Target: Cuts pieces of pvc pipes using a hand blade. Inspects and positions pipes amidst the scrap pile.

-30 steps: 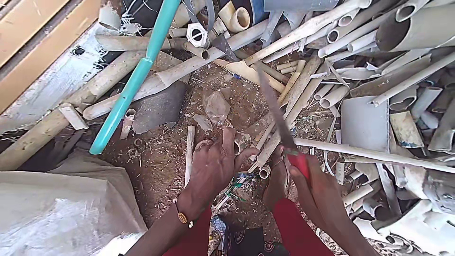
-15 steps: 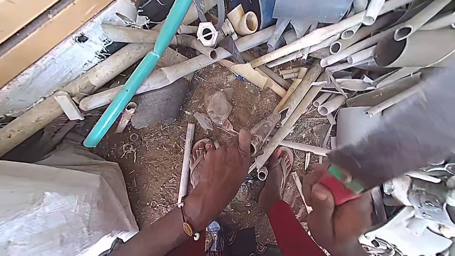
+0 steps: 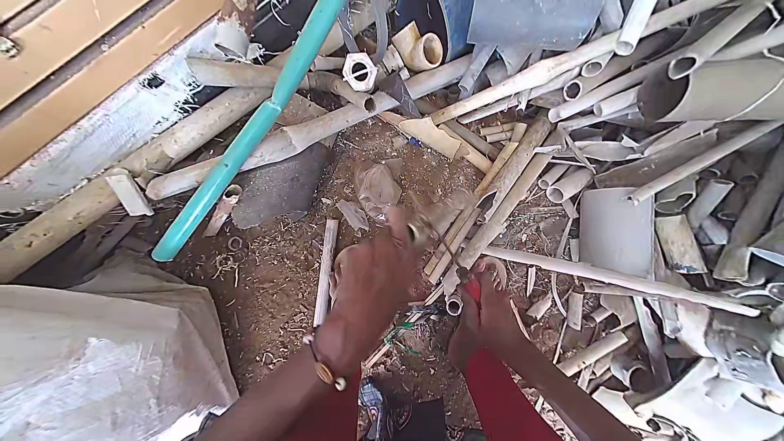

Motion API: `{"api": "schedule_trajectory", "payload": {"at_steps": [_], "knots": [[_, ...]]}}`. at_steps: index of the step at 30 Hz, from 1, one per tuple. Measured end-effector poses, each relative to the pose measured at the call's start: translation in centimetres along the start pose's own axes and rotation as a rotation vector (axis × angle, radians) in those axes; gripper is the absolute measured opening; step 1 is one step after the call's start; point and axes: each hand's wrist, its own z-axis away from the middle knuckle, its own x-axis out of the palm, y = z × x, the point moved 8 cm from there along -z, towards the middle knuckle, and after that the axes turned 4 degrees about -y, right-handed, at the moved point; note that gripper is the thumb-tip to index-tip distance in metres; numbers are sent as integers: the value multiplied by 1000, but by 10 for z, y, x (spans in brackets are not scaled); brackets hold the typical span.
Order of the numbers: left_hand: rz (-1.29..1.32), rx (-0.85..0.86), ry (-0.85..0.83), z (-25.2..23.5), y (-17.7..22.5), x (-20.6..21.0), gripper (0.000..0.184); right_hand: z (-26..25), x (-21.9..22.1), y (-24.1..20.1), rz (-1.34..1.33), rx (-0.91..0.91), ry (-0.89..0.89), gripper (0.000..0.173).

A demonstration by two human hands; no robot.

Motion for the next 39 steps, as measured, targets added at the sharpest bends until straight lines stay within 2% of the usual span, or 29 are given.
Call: {"api": "schedule_trajectory", "payload": {"at_steps": [3,6,8,9,11,13,14,15,17,19,21,23,24,25,26,28,30,32,34,35,37,39], "knots": [[-5,-112,-113,-16,-29,3,60,-7,-3,-16,-25,71,-83,48],[2,-84,-31,-18,-23,-2,59,-21,-45,-54,-119,-38,84,49],[10,-67,-3,-14,-15,-3,53,-24,-53,-60,-95,-75,122,45],[-4,-57,-26,-14,-12,-2,53,-25,-43,-49,-63,-36,88,44],[-38,-30,-80,-14,-8,1,57,-26,-7,0,-14,183,-147,44],[-7,16,-22,-13,-7,1,57,-31,-4,44,34,364,-294,48],[0,42,25,-9,-6,1,55,-32,-15,47,42,378,-280,49],[0,72,51,-4,-1,2,54,-28,-32,37,44,334,-188,51],[-4,101,96,-1,8,1,53,-28,-67,1,-25,171,24,53],[26,119,79,0,13,2,51,-21,-73,-23,-59,56,114,54],[48,151,64,-1,16,2,47,-12,-35,1,4,106,9,49],[40,172,67,0,16,2,48,-5,-1,59,13,387,-276,48],[32,171,87,-2,15,1,49,-8,-5,80,23,467,-355,49],[30,169,92,-1,15,2,48,-9,-17,83,26,472,-352,50],[29,178,79,1,15,3,46,-7,-32,70,20,419,-270,52],[29,213,92,2,21,2,43,-11,-65,25,-34,222,-43,54],[21,241,64,6,28,3,38,-11,-70,-6,-28,80,9,53],[-18,293,37,11,33,3,32,-4,-45,17,18,177,-141,49],[-42,313,28,16,32,5,33,5,-33,69,57,452,-383,49],[-36,321,48,19,29,6,35,7,-40,87,83,523,-436,52],[-22,340,79,31,22,9,37,15,-59,91,115,478,-359,59],[37,333,86,38,14,11,39,14,-73,68,48,363,-202,61]]}}
